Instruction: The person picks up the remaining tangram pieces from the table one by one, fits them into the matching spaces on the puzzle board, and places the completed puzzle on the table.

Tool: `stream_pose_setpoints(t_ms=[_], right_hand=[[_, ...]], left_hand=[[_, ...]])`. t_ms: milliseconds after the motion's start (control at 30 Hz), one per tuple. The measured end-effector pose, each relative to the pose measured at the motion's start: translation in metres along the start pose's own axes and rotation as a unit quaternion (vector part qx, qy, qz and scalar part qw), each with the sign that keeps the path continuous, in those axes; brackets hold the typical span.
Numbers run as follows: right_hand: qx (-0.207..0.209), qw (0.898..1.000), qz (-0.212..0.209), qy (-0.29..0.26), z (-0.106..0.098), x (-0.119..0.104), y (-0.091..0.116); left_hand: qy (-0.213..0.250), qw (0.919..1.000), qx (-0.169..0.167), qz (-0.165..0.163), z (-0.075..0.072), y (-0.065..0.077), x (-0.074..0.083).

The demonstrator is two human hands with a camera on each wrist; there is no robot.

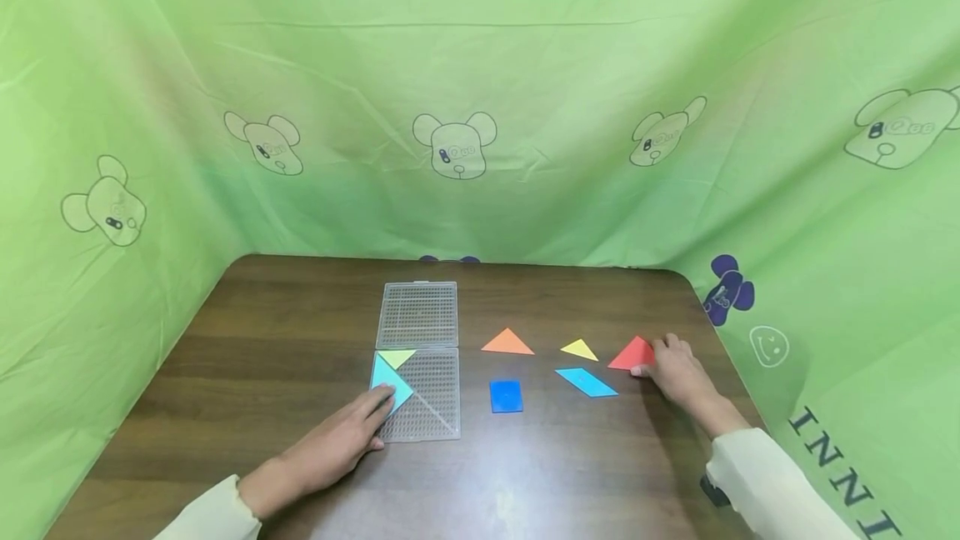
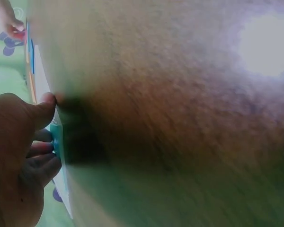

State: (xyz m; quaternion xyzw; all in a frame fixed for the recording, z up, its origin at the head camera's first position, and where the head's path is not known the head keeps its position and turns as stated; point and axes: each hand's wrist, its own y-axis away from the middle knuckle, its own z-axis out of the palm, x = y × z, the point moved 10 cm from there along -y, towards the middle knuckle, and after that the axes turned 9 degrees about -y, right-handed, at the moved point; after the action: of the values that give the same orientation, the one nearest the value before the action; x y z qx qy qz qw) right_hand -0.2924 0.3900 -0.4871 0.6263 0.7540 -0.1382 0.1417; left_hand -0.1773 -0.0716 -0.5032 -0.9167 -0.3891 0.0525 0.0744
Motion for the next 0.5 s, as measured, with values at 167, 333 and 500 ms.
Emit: stream_pose_setpoints(t_ms=[167, 333, 500], right_hand=[[0.001, 1.0, -0.002, 0.005, 0.005, 0.005, -0.003], [0.018, 1.0, -0.005, 0.006, 0.002, 0.01, -0.008], [0.014, 1.0, 0.005, -0.021, 0.002, 0.02, -0.014]], left_hand=[[-0.001, 1.0, -0.002, -0.002, 0.0, -0.002, 0.0], [-0.002, 1.0, 0.004, -0.003, -0.003, -0.003, 0.0], [-0.008, 1.0, 0.003, 0.001, -0.003, -0.006, -0.001]])
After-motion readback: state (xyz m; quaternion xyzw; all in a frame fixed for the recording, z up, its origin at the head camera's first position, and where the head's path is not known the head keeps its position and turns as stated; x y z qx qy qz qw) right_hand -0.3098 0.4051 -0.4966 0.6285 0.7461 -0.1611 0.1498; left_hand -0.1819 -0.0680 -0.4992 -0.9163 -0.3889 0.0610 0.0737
